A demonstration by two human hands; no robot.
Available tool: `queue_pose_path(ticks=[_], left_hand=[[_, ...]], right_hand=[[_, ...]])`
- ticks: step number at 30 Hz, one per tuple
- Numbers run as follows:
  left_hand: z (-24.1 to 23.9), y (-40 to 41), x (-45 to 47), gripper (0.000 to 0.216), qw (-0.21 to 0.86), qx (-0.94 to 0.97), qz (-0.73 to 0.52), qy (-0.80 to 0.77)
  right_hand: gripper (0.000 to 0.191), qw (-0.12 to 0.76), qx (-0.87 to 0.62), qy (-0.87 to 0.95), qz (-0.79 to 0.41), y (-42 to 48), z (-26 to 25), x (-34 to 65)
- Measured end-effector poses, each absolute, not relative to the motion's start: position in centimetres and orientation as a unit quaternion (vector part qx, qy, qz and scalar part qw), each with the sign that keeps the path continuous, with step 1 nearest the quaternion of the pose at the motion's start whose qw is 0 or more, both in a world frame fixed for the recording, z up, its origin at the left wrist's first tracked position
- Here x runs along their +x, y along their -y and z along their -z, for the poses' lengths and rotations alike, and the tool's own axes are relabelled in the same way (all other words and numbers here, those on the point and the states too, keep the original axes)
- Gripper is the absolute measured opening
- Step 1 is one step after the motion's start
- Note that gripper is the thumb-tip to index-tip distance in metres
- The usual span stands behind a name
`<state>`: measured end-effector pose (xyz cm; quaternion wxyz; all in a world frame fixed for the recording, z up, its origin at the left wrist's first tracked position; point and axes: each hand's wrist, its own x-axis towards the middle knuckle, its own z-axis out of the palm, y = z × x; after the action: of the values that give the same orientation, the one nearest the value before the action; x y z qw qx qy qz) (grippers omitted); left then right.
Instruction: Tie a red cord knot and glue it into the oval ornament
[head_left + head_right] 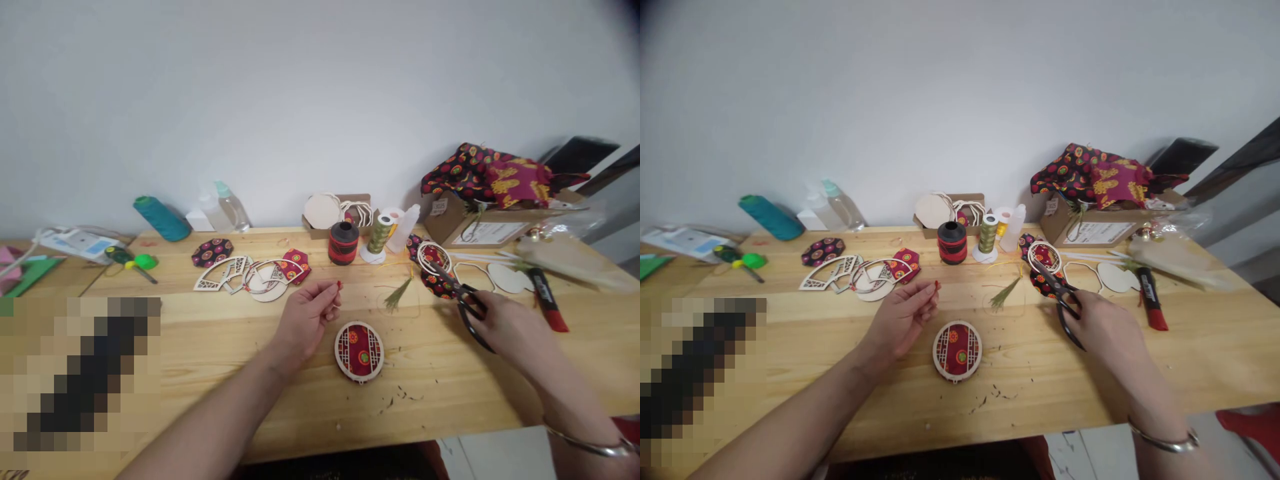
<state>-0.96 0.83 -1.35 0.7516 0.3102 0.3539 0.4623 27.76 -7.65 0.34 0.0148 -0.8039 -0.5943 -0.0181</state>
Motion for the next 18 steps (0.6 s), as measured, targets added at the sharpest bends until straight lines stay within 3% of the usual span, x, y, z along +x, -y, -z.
queue_pose_path(ticks=[4,7,11,13,18], left_hand=[[1.4,-0.7,-0.9,0.013,0.747,0.313,-0.463,-0.359],[1.3,-0.7,-0.8,0.013,0.745,0.318,-0.462,-0.362],[1.2,-0.7,-0.8,0.013,0.743,0.326,-0.462,-0.359],[1.2,-0.7,-0.8,0.013,0.742,0.329,-0.461,-0.358],[1.2,-0.7,-0.8,0.014,0.746,0.323,-0.464,-0.353]], right_hand=[[0.018,0.023,-0.783,0.616,-0.080,9.0,0.1,31.6],[0.018,-0.006,-0.780,0.615,-0.111,9.3,-0.2,32.7],[0.027,-0.064,-0.812,0.579,0.019,8.7,-1.0,30.9],[0.021,-0.025,-0.772,0.632,0.068,7.9,-1.7,28.4],[0.021,0.061,-0.606,0.784,-0.117,5.3,-3.0,20.0]])
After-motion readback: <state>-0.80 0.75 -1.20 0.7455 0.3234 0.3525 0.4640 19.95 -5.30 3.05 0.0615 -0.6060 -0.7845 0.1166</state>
